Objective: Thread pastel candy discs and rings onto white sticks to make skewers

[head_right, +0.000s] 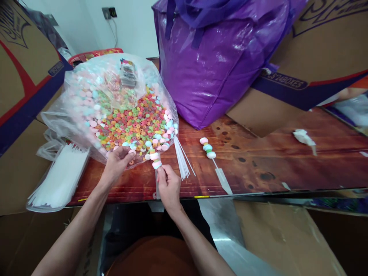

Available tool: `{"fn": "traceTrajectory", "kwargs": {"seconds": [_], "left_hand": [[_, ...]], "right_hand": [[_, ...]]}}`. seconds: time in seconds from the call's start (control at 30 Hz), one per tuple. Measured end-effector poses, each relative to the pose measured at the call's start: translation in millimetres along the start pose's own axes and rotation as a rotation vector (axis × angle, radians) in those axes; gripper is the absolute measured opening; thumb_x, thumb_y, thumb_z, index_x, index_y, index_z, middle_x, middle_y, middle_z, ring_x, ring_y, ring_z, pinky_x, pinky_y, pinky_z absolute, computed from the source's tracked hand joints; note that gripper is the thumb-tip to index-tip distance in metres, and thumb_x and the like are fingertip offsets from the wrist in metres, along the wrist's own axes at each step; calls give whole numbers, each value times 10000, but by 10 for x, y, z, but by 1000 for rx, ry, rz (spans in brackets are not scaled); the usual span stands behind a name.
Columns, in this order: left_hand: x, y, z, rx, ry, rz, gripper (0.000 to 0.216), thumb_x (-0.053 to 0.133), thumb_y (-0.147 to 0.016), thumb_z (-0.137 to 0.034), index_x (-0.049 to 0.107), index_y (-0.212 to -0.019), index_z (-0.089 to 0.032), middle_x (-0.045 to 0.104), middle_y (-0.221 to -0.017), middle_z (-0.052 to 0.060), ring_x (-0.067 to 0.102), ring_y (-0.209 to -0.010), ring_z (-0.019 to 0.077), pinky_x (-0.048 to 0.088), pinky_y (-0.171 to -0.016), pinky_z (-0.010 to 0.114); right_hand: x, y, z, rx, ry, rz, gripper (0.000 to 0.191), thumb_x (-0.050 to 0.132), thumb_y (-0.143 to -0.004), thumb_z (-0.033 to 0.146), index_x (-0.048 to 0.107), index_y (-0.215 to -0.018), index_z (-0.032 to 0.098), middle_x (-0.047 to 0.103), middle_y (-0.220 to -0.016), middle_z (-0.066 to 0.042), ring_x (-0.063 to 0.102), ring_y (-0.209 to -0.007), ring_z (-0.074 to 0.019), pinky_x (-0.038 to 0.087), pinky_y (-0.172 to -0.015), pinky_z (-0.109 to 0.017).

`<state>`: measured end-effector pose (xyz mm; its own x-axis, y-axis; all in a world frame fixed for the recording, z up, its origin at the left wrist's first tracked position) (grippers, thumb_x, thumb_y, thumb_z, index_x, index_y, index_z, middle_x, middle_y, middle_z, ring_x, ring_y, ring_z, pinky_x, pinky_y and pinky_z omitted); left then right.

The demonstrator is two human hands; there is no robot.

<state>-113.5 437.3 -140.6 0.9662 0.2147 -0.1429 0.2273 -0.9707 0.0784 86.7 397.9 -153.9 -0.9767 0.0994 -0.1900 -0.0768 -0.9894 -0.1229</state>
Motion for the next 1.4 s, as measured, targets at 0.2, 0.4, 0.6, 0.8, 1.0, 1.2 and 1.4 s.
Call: {"fn": "traceTrajectory", "kwargs": {"seconds": [0.2,0.4,0.6,0.8,1.0,1.2,1.4], "left_hand": [[199,-68,-193,298,-333,52,118,598,-862,-268,649,-935,-191,695,-1004,66,663,-850,176,538,-776,305],[659,-202,-283,499,-686,121,242,523,-817,-42,702,-915,-172,642,-1122,123,641,-1010,229,529,-847,350],[381,-92,-172,221,-294,42,95,575,-867,-258,640,-860,-189,666,-821,36,637,-730,164,522,-725,301],[-51,38,59,-51,-190,93,203,622,-808,-396,574,-800,-198,598,-624,-31,596,-558,138,460,-580,257],[-190,80,23,44,-379,-21,189,581,-857,-399,572,-826,-213,614,-602,-26,604,-584,156,453,-605,268],[-135,114,25,103,-408,79,164,591,-858,-361,592,-810,-204,623,-705,-14,579,-649,150,438,-634,266],[-8,172,-32,275,-649,138,66,548,-871,-193,557,-806,-204,623,-845,23,589,-797,183,437,-723,300]], "right_hand": [[-15,1,-11,5,-14,-35,334,513,-960,387,540,-685,198,499,-591,35,470,-564,-115,371,-570,-237],[-4,-4,-11,22,-33,-22,336,520,-954,386,532,-676,198,489,-576,41,458,-547,-109,362,-560,-237],[-4,-8,-8,14,-47,-15,338,515,-957,388,538,-680,196,497,-579,38,467,-548,-108,370,-558,-234],[3,-17,33,3,-28,15,332,506,-952,379,527,-671,203,494,-571,35,467,-541,-111,371,-541,-230],[12,-10,31,-10,-13,29,331,503,-954,386,535,-680,203,493,-578,32,466,-548,-113,371,-543,-233],[24,-1,10,-9,15,50,343,495,-964,391,514,-675,207,490,-583,32,464,-557,-114,363,-557,-239],[44,10,2,-51,47,86,339,479,-976,366,512,-680,205,492,-584,38,474,-549,-107,365,-573,-240]]}}
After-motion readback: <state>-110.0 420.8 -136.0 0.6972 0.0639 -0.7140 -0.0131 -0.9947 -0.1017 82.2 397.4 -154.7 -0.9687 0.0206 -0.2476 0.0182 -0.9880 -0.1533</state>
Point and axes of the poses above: each hand's wrist, its own y-axis away from the middle knuckle, its own x-axis out of the palm, z = x × y, the point moved 4 cm from there along -y, towards the middle knuckle
